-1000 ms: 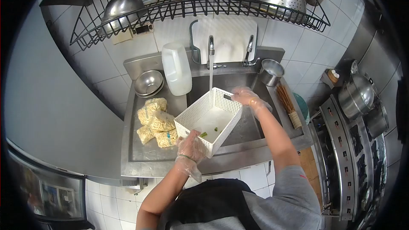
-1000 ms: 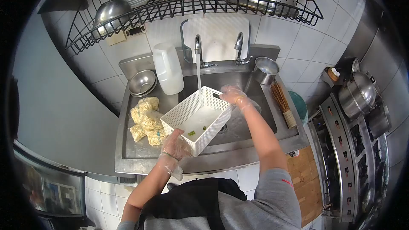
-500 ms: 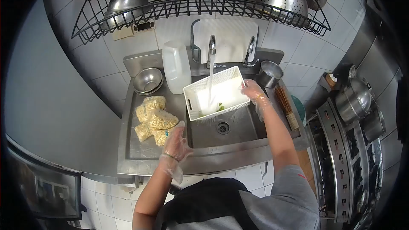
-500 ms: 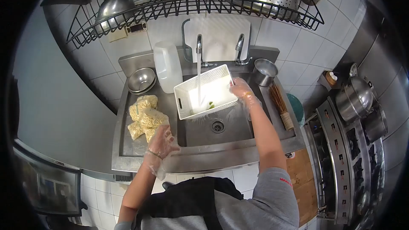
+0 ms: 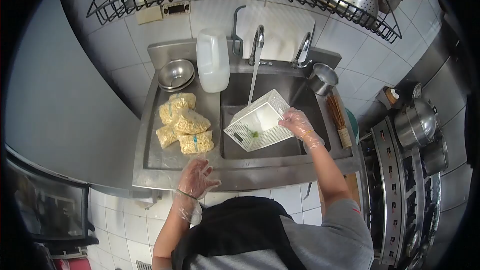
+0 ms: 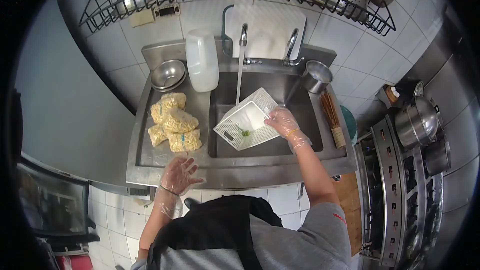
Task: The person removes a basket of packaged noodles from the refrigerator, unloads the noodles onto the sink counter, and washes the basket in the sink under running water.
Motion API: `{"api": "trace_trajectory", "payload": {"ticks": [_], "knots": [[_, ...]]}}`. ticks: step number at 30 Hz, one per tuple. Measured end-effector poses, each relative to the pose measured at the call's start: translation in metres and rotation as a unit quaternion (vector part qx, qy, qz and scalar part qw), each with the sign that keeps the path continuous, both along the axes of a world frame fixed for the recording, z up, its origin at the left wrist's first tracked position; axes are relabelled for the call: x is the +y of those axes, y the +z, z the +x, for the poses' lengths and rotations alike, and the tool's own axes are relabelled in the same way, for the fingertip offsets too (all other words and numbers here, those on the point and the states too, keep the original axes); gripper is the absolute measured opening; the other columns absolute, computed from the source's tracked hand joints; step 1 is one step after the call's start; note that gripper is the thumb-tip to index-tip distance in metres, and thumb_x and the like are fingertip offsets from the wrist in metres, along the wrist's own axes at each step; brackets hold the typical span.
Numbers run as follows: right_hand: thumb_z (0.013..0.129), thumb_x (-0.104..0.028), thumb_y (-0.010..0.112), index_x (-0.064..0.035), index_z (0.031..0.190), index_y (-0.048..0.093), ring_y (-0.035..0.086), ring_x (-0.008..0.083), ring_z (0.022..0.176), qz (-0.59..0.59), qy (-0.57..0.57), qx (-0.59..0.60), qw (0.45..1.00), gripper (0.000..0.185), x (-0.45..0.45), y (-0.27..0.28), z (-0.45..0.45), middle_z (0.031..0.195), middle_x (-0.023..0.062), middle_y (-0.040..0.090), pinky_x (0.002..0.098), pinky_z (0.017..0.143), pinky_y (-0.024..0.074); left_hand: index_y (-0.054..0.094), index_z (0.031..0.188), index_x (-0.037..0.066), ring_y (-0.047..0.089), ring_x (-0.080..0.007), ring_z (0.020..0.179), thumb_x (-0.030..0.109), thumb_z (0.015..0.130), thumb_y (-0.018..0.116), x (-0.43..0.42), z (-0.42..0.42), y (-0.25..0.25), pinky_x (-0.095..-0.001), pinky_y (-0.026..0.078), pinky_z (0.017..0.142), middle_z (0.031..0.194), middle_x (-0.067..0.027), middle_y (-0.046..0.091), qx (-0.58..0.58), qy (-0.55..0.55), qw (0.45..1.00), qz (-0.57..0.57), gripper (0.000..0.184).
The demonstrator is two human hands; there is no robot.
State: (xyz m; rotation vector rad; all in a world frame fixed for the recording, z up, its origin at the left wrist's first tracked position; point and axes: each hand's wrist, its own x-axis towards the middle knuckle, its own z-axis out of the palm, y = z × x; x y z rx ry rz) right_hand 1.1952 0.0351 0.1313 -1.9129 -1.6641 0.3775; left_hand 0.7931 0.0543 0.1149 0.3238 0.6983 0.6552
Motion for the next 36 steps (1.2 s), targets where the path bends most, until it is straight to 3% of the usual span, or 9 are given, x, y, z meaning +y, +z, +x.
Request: {"api": "trace_trajectory", "payload": {"ticks": [4, 11, 14, 19, 22, 26, 29, 35, 36], "knots": [[0.074, -0.027, 0.066, -0.0016, 0.085, 0.062, 0.059, 0.0323, 0.084, -0.134, -0.009, 0.050, 0.990, 0.028, -0.017, -0.004, -0.030, 0.085, 0.0161, 0.061, 0.0396, 0.076, 0.0449, 0.053, 0.096, 0.018, 0.036, -0.0260, 0.101, 0.024, 0.077, 0.060, -0.004, -0.001, 0.003, -0.0663, 0.033, 0.083, 0.108, -0.0011, 0.042, -0.003, 0.007, 1.000, -0.020, 0.020], [0.075, -0.030, 0.064, -0.0029, 0.084, 0.059, 0.058, 0.0320, 0.083, -0.262, 0.122, -0.012, 0.957, 0.029, -0.021, 0.001, -0.049, 0.084, 0.0155, 0.060, 0.0399, 0.078, 0.0435, 0.050, 0.103, 0.018, 0.035, -0.0252, 0.104, 0.022, 0.077, 0.059, -0.012, 0.000, 0.008, -0.0657, 0.033, 0.084, 0.108, -0.0010, 0.043, 0.004, 0.008, 0.999, -0.036, 0.028], [0.076, -0.030, 0.063, -0.0043, 0.085, 0.062, 0.058, 0.0322, 0.085, -0.241, 0.176, -0.057, 0.953, 0.028, -0.009, -0.002, -0.049, 0.085, 0.0151, 0.061, 0.0393, 0.078, 0.0435, 0.049, 0.106, 0.018, 0.036, -0.0249, 0.105, 0.022, 0.077, 0.059, -0.012, -0.004, 0.003, -0.0644, 0.034, 0.084, 0.109, -0.0016, 0.044, -0.018, 0.000, 1.000, -0.025, 0.031], [0.078, -0.033, 0.062, -0.0068, 0.089, 0.066, 0.058, 0.0325, 0.089, -0.185, 0.070, -0.048, 0.979, 0.029, 0.004, 0.008, -0.039, 0.088, 0.0150, 0.063, 0.0393, 0.082, 0.0438, 0.050, 0.106, 0.017, 0.037, -0.0249, 0.105, 0.020, 0.077, 0.059, -0.012, 0.004, 0.013, -0.0612, 0.038, 0.083, 0.108, -0.0022, 0.045, 0.001, -0.008, 0.999, -0.035, 0.031], [0.077, -0.034, 0.063, -0.0072, 0.092, 0.066, 0.059, 0.0318, 0.090, -0.121, 0.140, -0.132, 0.974, 0.030, 0.004, -0.005, -0.042, 0.090, 0.0156, 0.063, 0.0411, 0.083, 0.0443, 0.033, 0.130, 0.013, 0.025, -0.0309, 0.123, 0.024, 0.081, 0.052, -0.014, 0.012, 0.011, -0.0669, 0.027, 0.093, 0.128, -0.0102, 0.032, -0.007, -0.048, 0.999, -0.003, 0.054], [0.074, -0.026, 0.066, -0.0071, 0.087, 0.065, 0.059, 0.0331, 0.087, -0.123, 0.219, -0.203, 0.946, 0.022, 0.008, 0.002, -0.057, 0.084, 0.0140, 0.062, 0.0422, 0.080, 0.0459, 0.034, 0.129, 0.013, 0.028, -0.0310, 0.121, 0.024, 0.081, 0.053, -0.013, 0.021, 0.017, -0.0643, 0.033, 0.089, 0.126, -0.0104, 0.035, -0.005, -0.062, 0.998, -0.001, 0.053], [0.072, -0.023, 0.067, -0.0067, 0.085, 0.064, 0.059, 0.0334, 0.087, -0.133, 0.223, -0.226, 0.939, 0.021, 0.036, 0.009, -0.051, 0.082, 0.0141, 0.062, 0.0427, 0.080, 0.0457, 0.049, 0.108, 0.016, 0.037, -0.0245, 0.105, 0.020, 0.075, 0.061, -0.013, 0.020, 0.026, -0.0575, 0.039, 0.082, 0.110, -0.0024, 0.044, 0.004, -0.040, 0.999, -0.034, 0.035], [0.068, -0.018, 0.066, -0.0069, 0.079, 0.063, 0.059, 0.0322, 0.084, -0.134, 0.260, -0.271, 0.917, 0.015, 0.096, 0.007, -0.041, 0.081, 0.0134, 0.062, 0.0416, 0.076, 0.0466, 0.047, 0.113, 0.016, 0.038, -0.0237, 0.106, 0.016, 0.076, 0.058, -0.013, -0.001, 0.018, -0.0600, 0.037, 0.086, 0.109, -0.0028, 0.045, -0.039, -0.020, 0.998, -0.042, 0.039], [0.067, -0.015, 0.065, -0.0072, 0.077, 0.063, 0.059, 0.0318, 0.084, -0.115, 0.257, -0.259, 0.924, 0.014, 0.101, 0.015, -0.042, 0.080, 0.0129, 0.062, 0.0411, 0.075, 0.0466, 0.039, 0.125, 0.014, 0.030, -0.0300, 0.117, 0.023, 0.080, 0.052, -0.014, -0.004, 0.015, -0.0673, 0.027, 0.093, 0.122, -0.0102, 0.036, -0.011, -0.019, 1.000, -0.006, 0.047]]}}
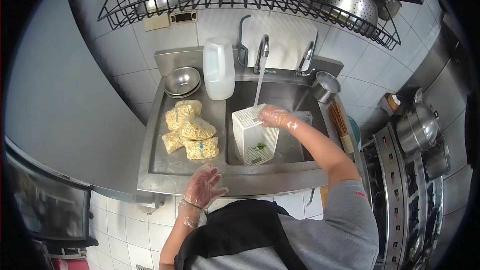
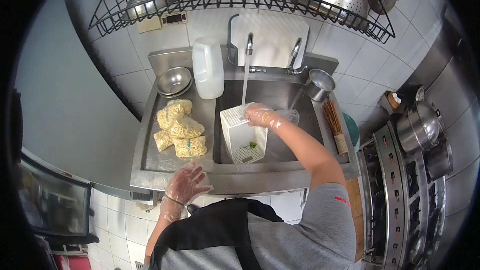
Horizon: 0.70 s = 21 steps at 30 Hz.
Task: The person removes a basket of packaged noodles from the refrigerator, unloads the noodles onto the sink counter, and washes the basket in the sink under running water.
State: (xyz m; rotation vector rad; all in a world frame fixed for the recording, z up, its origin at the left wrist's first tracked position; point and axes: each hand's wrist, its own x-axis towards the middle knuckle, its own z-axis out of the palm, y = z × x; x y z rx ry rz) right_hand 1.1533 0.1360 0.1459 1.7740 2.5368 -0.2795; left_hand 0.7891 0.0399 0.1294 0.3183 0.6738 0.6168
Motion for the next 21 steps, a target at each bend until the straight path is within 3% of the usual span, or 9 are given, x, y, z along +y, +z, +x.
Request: {"api": "trace_trajectory", "payload": {"ticks": [3, 6, 15, 18, 21], "knots": [[0.066, -0.014, 0.063, -0.0065, 0.076, 0.062, 0.059, 0.0321, 0.083, 0.028, -0.021, 0.029, 0.999, 0.012, 0.012, 0.016, -0.005, 0.080, 0.0132, 0.061, 0.0420, 0.074, 0.0463, 0.042, 0.121, 0.014, 0.031, -0.0304, 0.116, 0.023, 0.081, 0.051, -0.003, -0.011, -0.001, -0.0678, 0.027, 0.093, 0.122, -0.0105, 0.037, 0.010, 0.034, 0.999, -0.014, 0.043], [0.067, -0.013, 0.063, -0.0060, 0.078, 0.062, 0.059, 0.0328, 0.084, 0.011, -0.018, -0.012, 1.000, 0.013, 0.018, 0.026, -0.010, 0.082, 0.0142, 0.061, 0.0417, 0.076, 0.0464, 0.048, 0.109, 0.016, 0.038, -0.0258, 0.108, 0.018, 0.077, 0.059, -0.005, -0.025, -0.004, -0.0632, 0.035, 0.088, 0.108, -0.0037, 0.046, -0.034, 0.057, 0.997, -0.040, 0.034], [0.068, -0.014, 0.062, -0.0055, 0.080, 0.061, 0.058, 0.0324, 0.086, 0.028, 0.008, 0.006, 1.000, 0.015, 0.018, 0.047, -0.017, 0.084, 0.0142, 0.061, 0.0414, 0.078, 0.0459, 0.051, 0.103, 0.016, 0.039, -0.0257, 0.108, 0.026, 0.080, 0.063, -0.009, -0.028, -0.012, -0.0634, 0.035, 0.088, 0.108, -0.0040, 0.045, -0.030, 0.061, 0.997, -0.040, 0.028], [0.067, -0.014, 0.062, -0.0055, 0.078, 0.061, 0.058, 0.0335, 0.084, 0.022, 0.014, -0.002, 1.000, 0.013, 0.022, 0.050, -0.018, 0.081, 0.0150, 0.061, 0.0424, 0.076, 0.0458, 0.052, 0.109, 0.012, 0.036, -0.0307, 0.112, 0.023, 0.083, 0.047, -0.010, -0.024, -0.009, -0.0690, 0.028, 0.093, 0.119, -0.0094, 0.041, -0.020, 0.077, 0.996, -0.046, 0.028], [0.067, -0.015, 0.062, -0.0054, 0.076, 0.061, 0.058, 0.0348, 0.081, 0.021, 0.029, -0.006, 0.999, 0.013, 0.019, 0.058, -0.023, 0.079, 0.0157, 0.060, 0.0432, 0.074, 0.0456, 0.052, 0.100, 0.016, 0.041, -0.0251, 0.106, 0.026, 0.078, 0.065, -0.010, -0.024, -0.006, -0.0637, 0.037, 0.086, 0.106, -0.0037, 0.047, -0.038, 0.059, 0.997, -0.042, 0.027]]}}
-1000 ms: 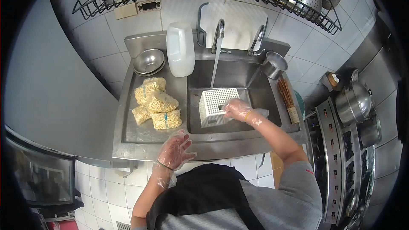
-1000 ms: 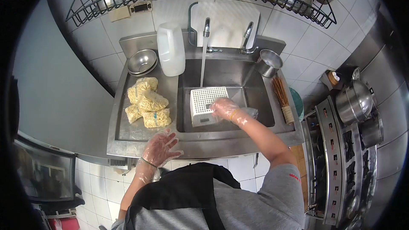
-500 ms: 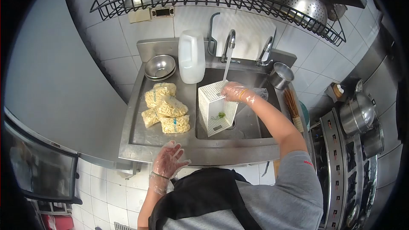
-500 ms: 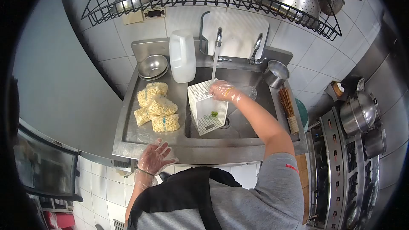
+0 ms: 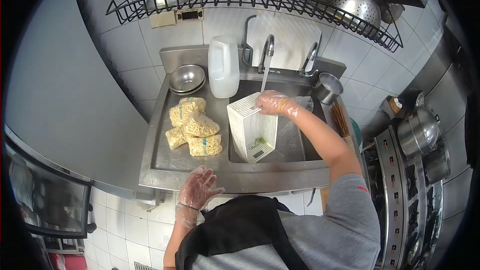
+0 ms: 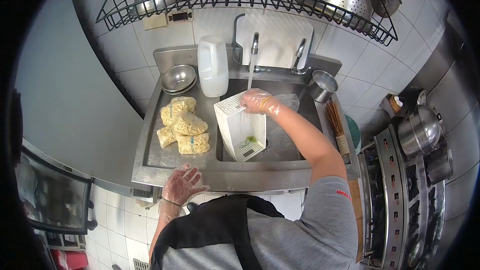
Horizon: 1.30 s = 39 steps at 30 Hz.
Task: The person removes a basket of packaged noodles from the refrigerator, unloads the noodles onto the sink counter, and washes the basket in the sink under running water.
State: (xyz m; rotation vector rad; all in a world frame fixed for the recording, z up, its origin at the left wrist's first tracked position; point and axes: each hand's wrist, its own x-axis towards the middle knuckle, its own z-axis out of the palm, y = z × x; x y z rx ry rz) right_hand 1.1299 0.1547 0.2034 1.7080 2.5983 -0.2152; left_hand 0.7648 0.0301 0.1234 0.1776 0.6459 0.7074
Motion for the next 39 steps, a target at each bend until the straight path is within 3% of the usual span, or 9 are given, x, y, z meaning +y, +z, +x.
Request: {"api": "trace_trajectory", "payload": {"ticks": [7, 13, 16, 18, 24, 29, 32, 37, 39], "knots": [[0.068, -0.017, 0.062, -0.0045, 0.078, 0.063, 0.058, 0.0356, 0.083, -0.008, 0.005, 0.006, 1.000, 0.016, -0.010, 0.002, -0.005, 0.081, 0.0170, 0.061, 0.0430, 0.076, 0.0454, 0.053, 0.100, 0.016, 0.042, -0.0251, 0.105, 0.024, 0.079, 0.064, -0.002, 0.000, -0.005, -0.0638, 0.038, 0.086, 0.106, -0.0034, 0.048, 0.008, 0.006, 1.000, -0.012, 0.025], [0.074, -0.032, 0.059, -0.0028, 0.085, 0.065, 0.059, 0.0349, 0.085, 0.030, -0.161, 0.042, 0.986, 0.032, -0.032, -0.016, 0.032, 0.088, 0.0185, 0.062, 0.0406, 0.076, 0.0461, 0.053, 0.104, 0.016, 0.043, -0.0256, 0.106, 0.026, 0.081, 0.060, -0.002, -0.002, -0.012, -0.0641, 0.037, 0.086, 0.107, -0.0040, 0.048, 0.000, 0.002, 1.000, 0.003, 0.026], [0.075, -0.028, 0.063, 0.0020, 0.092, 0.060, 0.059, 0.0271, 0.089, -0.009, -0.352, 0.244, 0.904, 0.035, -0.050, -0.041, 0.068, 0.090, 0.0154, 0.062, 0.0360, 0.078, 0.0455, 0.053, 0.103, 0.016, 0.043, -0.0257, 0.105, 0.026, 0.082, 0.059, -0.002, -0.001, -0.008, -0.0639, 0.037, 0.087, 0.107, -0.0039, 0.048, 0.019, 0.000, 1.000, -0.007, 0.024], [0.074, -0.022, 0.066, 0.0022, 0.082, 0.059, 0.057, 0.0172, 0.070, 0.001, -0.411, 0.401, 0.818, 0.027, -0.068, -0.064, 0.084, 0.078, 0.0086, 0.058, 0.0289, 0.063, 0.0452, 0.053, 0.103, 0.016, 0.044, -0.0257, 0.104, 0.025, 0.081, 0.058, -0.002, 0.001, -0.005, -0.0637, 0.036, 0.086, 0.106, -0.0036, 0.049, 0.041, 0.005, 0.999, -0.022, 0.024], [0.072, -0.010, 0.068, -0.0067, 0.071, 0.054, 0.046, 0.0072, 0.050, -0.045, -0.386, 0.735, 0.556, 0.014, -0.113, -0.116, 0.064, 0.063, 0.0015, 0.053, 0.0213, 0.046, 0.0382, 0.051, 0.106, 0.016, 0.044, -0.0249, 0.102, 0.024, 0.080, 0.060, 0.000, 0.009, -0.006, -0.0636, 0.036, 0.086, 0.104, -0.0032, 0.049, 0.041, -0.022, 0.999, -0.015, 0.028], [0.075, -0.009, 0.069, -0.0094, 0.070, 0.051, 0.050, 0.0090, 0.054, 0.063, -0.398, 0.783, 0.474, 0.019, -0.096, -0.153, 0.017, 0.064, 0.0007, 0.051, 0.0230, 0.047, 0.0428, 0.051, 0.103, 0.017, 0.042, -0.0249, 0.104, 0.022, 0.080, 0.059, 0.002, 0.014, -0.003, -0.0641, 0.032, 0.090, 0.104, -0.0025, 0.049, 0.031, -0.035, 0.999, -0.017, 0.025], [0.077, -0.002, 0.065, -0.0057, 0.081, 0.051, 0.056, 0.0122, 0.061, 0.085, -0.357, 0.838, 0.403, 0.015, -0.069, -0.169, 0.003, 0.074, 0.0065, 0.059, 0.0252, 0.055, 0.0478, 0.051, 0.103, 0.017, 0.040, -0.0251, 0.106, 0.022, 0.080, 0.058, 0.001, 0.012, -0.002, -0.0646, 0.029, 0.092, 0.105, -0.0027, 0.048, 0.029, -0.035, 0.999, -0.018, 0.024], [0.082, -0.003, 0.062, -0.0034, 0.083, 0.050, 0.059, 0.0151, 0.065, 0.102, -0.390, 0.808, 0.429, 0.012, -0.021, -0.160, 0.004, 0.079, 0.0102, 0.060, 0.0297, 0.062, 0.0526, 0.051, 0.103, 0.017, 0.040, -0.0260, 0.109, 0.022, 0.081, 0.057, -0.006, 0.002, -0.004, -0.0653, 0.028, 0.092, 0.107, -0.0040, 0.047, 0.048, -0.009, 0.998, -0.029, 0.024], [0.082, -0.002, 0.060, -0.0026, 0.087, 0.049, 0.059, 0.0168, 0.066, 0.095, -0.404, 0.817, 0.401, 0.012, -0.012, -0.153, 0.007, 0.083, 0.0112, 0.060, 0.0308, 0.064, 0.0531, 0.051, 0.104, 0.016, 0.040, -0.0264, 0.109, 0.022, 0.081, 0.056, -0.008, -0.007, -0.011, -0.0657, 0.028, 0.092, 0.109, -0.0046, 0.047, 0.017, -0.004, 1.000, -0.018, 0.024]]}}
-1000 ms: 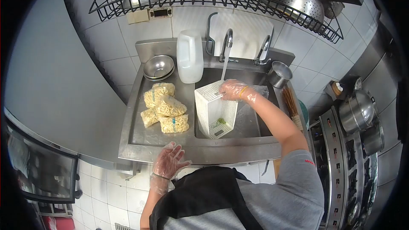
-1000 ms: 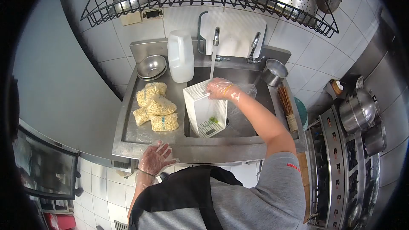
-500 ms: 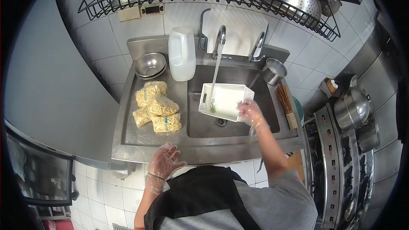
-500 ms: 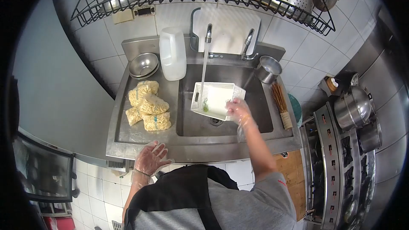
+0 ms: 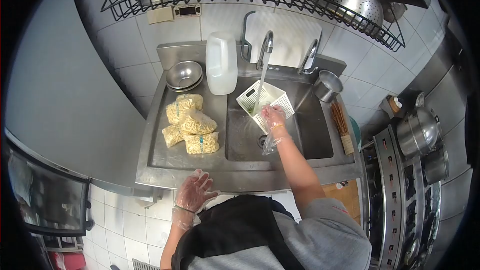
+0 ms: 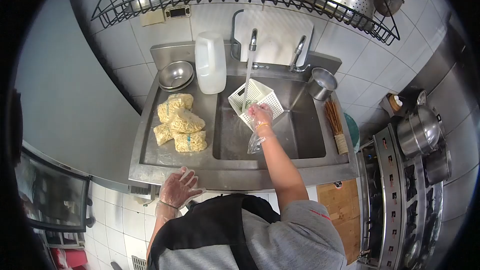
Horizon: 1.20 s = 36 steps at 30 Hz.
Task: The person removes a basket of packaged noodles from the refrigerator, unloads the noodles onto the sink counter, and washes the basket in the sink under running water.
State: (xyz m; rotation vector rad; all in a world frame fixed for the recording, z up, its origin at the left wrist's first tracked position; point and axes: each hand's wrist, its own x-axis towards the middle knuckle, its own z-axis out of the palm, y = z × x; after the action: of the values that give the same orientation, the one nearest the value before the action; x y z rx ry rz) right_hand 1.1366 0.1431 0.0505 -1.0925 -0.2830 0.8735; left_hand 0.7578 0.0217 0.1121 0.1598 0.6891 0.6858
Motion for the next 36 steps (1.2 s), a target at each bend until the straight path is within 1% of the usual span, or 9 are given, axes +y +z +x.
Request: {"api": "trace_trajectory", "payload": {"ticks": [6, 9, 13, 15, 19, 26, 33, 34, 36], "knots": [[0.085, 0.004, 0.051, 0.0005, 0.091, 0.048, 0.060, 0.0231, 0.076, 0.020, -0.009, 0.124, 0.992, 0.008, 0.011, 0.012, 0.015, 0.087, 0.0143, 0.058, 0.0371, 0.072, 0.0548, 0.050, 0.106, 0.016, 0.041, -0.0265, 0.108, 0.022, 0.082, 0.054, -0.003, -0.006, 0.000, -0.0646, 0.032, 0.090, 0.110, -0.0050, 0.046, 0.014, 0.014, 1.000, -0.008, 0.026], [0.087, 0.002, 0.049, 0.0018, 0.085, 0.048, 0.059, 0.0222, 0.074, 0.036, 0.042, 0.146, 0.988, 0.002, 0.013, 0.013, 0.031, 0.084, 0.0130, 0.058, 0.0365, 0.071, 0.0536, 0.049, 0.107, 0.016, 0.041, -0.0259, 0.107, 0.023, 0.081, 0.056, -0.003, -0.006, -0.001, -0.0635, 0.033, 0.089, 0.110, -0.0046, 0.046, 0.008, 0.001, 1.000, 0.003, 0.028], [0.089, -0.005, 0.049, 0.0049, 0.085, 0.054, 0.054, 0.0207, 0.068, 0.082, 0.114, 0.154, 0.978, 0.012, 0.025, -0.006, 0.065, 0.079, 0.0117, 0.057, 0.0355, 0.070, 0.0497, 0.047, 0.109, 0.015, 0.042, -0.0267, 0.106, 0.022, 0.081, 0.056, -0.001, -0.002, -0.003, -0.0644, 0.032, 0.090, 0.113, -0.0061, 0.044, 0.001, -0.005, 1.000, -0.002, 0.030], [0.089, -0.006, 0.050, 0.0044, 0.087, 0.055, 0.053, 0.0203, 0.066, 0.066, 0.059, 0.161, 0.983, 0.012, 0.025, 0.002, 0.064, 0.079, 0.0120, 0.057, 0.0349, 0.069, 0.0490, 0.045, 0.115, 0.013, 0.042, -0.0299, 0.109, 0.022, 0.084, 0.049, -0.001, -0.001, -0.004, -0.0680, 0.026, 0.093, 0.119, -0.0101, 0.040, 0.001, -0.002, 1.000, 0.002, 0.032], [0.088, -0.004, 0.049, 0.0037, 0.087, 0.055, 0.050, 0.0172, 0.062, 0.049, 0.021, 0.161, 0.986, 0.010, 0.009, 0.035, 0.044, 0.079, 0.0118, 0.057, 0.0306, 0.061, 0.0472, 0.044, 0.116, 0.014, 0.042, -0.0299, 0.109, 0.021, 0.084, 0.050, -0.003, 0.000, 0.004, -0.0677, 0.026, 0.093, 0.119, -0.0103, 0.040, 0.012, -0.003, 1.000, 0.004, 0.034], [0.082, -0.017, 0.061, -0.0007, 0.086, 0.057, 0.045, 0.0068, 0.050, -0.081, 0.088, -0.148, 0.982, 0.017, -0.049, 0.072, 0.030, 0.068, 0.0052, 0.059, 0.0206, 0.045, 0.0374, 0.047, 0.114, 0.013, 0.040, -0.0303, 0.111, 0.022, 0.083, 0.051, -0.004, -0.010, 0.003, -0.0675, 0.027, 0.092, 0.119, -0.0108, 0.039, 0.011, 0.013, 1.000, 0.001, 0.032], [0.080, -0.017, 0.062, -0.0040, 0.071, 0.055, 0.047, 0.0079, 0.053, -0.125, 0.172, -0.327, 0.921, 0.017, -0.097, 0.090, 0.027, 0.065, 0.0027, 0.057, 0.0232, 0.050, 0.0382, 0.050, 0.111, 0.014, 0.041, -0.0302, 0.109, 0.025, 0.085, 0.050, 0.010, -0.007, -0.002, -0.0677, 0.030, 0.090, 0.115, -0.0106, 0.043, 0.000, 0.002, 1.000, 0.019, 0.028], [0.080, -0.022, 0.060, -0.0014, 0.069, 0.053, 0.050, 0.0173, 0.056, -0.166, 0.128, -0.427, 0.880, 0.024, -0.105, 0.098, 0.017, 0.064, 0.0079, 0.056, 0.0306, 0.054, 0.0409, 0.051, 0.111, 0.016, 0.040, -0.0298, 0.111, 0.029, 0.084, 0.053, 0.012, -0.008, -0.011, -0.0685, 0.029, 0.091, 0.116, -0.0105, 0.045, -0.036, -0.014, 0.997, 0.063, 0.030], [0.081, -0.031, 0.057, 0.0008, 0.074, 0.051, 0.047, 0.0335, 0.065, -0.157, 0.191, -0.708, 0.661, 0.034, -0.118, 0.096, 0.029, 0.068, 0.0189, 0.048, 0.0424, 0.062, 0.0378, 0.053, 0.110, 0.016, 0.038, -0.0296, 0.112, 0.031, 0.083, 0.055, 0.015, -0.006, -0.030, -0.0686, 0.028, 0.092, 0.118, -0.0096, 0.045, -0.122, -0.023, 0.989, 0.084, 0.031]]}}
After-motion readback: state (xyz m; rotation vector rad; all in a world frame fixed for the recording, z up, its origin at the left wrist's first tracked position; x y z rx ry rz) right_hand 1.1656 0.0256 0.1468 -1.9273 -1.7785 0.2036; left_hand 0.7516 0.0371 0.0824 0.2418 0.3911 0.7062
